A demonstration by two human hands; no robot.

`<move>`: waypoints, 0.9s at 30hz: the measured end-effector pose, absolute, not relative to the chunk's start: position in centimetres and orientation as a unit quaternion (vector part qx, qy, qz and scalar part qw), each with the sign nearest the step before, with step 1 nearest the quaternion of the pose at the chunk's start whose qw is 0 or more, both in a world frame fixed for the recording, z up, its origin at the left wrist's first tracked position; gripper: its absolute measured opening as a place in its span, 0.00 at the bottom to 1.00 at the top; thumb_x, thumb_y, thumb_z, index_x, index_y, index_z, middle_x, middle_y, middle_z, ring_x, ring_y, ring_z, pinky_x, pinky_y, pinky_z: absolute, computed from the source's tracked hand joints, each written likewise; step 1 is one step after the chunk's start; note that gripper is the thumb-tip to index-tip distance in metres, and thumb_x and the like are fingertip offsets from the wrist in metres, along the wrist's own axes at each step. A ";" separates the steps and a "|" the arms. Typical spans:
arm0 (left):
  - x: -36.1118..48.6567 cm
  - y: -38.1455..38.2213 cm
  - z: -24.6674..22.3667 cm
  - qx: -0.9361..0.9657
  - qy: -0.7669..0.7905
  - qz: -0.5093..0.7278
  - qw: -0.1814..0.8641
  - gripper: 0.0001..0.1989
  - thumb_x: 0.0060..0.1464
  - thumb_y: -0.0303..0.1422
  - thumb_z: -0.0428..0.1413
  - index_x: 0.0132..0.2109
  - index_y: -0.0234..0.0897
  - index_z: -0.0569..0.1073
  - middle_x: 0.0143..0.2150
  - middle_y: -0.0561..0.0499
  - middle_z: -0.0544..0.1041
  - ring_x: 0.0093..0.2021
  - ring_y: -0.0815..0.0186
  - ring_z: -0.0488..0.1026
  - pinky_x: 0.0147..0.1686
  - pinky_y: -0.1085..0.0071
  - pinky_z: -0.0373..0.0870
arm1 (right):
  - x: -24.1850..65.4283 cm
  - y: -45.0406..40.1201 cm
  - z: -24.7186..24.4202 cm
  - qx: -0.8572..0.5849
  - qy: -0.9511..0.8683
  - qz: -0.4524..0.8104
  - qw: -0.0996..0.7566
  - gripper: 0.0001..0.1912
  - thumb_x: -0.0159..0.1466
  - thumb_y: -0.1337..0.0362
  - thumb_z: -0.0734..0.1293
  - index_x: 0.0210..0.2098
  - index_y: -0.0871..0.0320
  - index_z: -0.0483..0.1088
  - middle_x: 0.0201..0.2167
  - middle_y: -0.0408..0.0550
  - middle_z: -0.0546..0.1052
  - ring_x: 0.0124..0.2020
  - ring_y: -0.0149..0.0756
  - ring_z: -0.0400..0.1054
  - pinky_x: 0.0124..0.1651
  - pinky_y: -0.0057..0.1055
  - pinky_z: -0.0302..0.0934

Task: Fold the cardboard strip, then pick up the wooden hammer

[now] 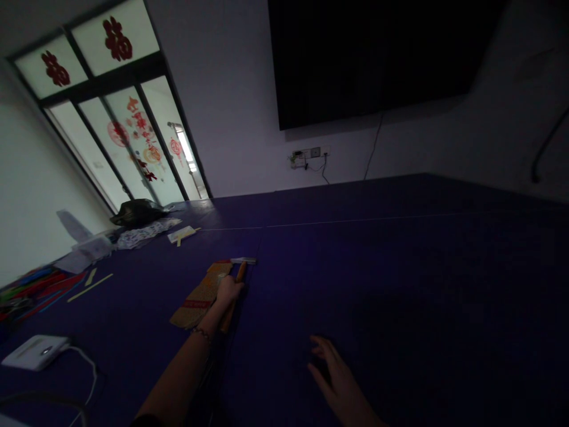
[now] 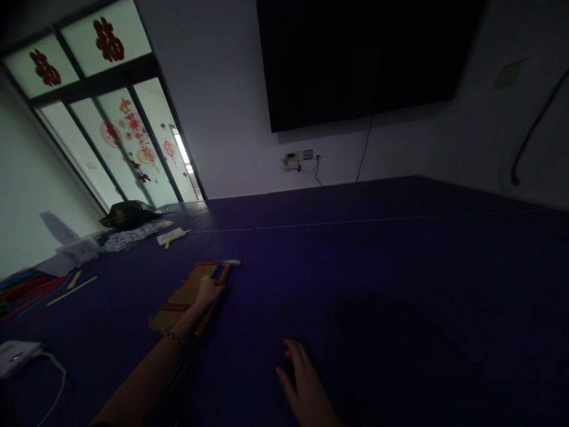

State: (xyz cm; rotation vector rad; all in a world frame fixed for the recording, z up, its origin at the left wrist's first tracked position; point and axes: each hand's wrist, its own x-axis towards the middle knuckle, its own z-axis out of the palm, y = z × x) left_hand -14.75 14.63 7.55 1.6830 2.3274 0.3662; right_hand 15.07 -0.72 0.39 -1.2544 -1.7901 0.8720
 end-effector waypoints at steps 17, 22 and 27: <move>-13.5 13.6 7.7 0.593 0.805 -0.002 0.028 0.20 0.56 0.41 0.44 0.46 0.31 0.71 0.42 0.38 0.76 0.45 0.54 0.73 0.41 0.65 0.68 | 15.1 -0.8 0.6 -0.490 -0.715 0.324 0.379 0.20 0.61 0.62 0.56 0.52 0.59 0.57 0.48 0.56 0.69 0.48 0.40 0.68 0.53 0.42 0.62; -13.1 13.2 7.7 0.599 0.801 -0.004 0.010 0.20 0.57 0.41 0.43 0.45 0.31 0.71 0.41 0.37 0.76 0.43 0.55 0.74 0.40 0.64 0.69 | 15.1 -0.8 0.2 -0.491 -0.714 0.322 0.381 0.20 0.61 0.62 0.57 0.52 0.58 0.57 0.48 0.55 0.70 0.48 0.40 0.68 0.53 0.41 0.62; -12.5 13.1 8.6 0.604 0.797 0.012 -0.021 0.22 0.58 0.43 0.43 0.44 0.27 0.70 0.41 0.33 0.74 0.45 0.51 0.72 0.41 0.59 0.68 | 15.0 -0.6 0.1 -0.490 -0.715 0.318 0.384 0.20 0.61 0.62 0.57 0.52 0.58 0.58 0.48 0.56 0.70 0.48 0.39 0.68 0.53 0.41 0.62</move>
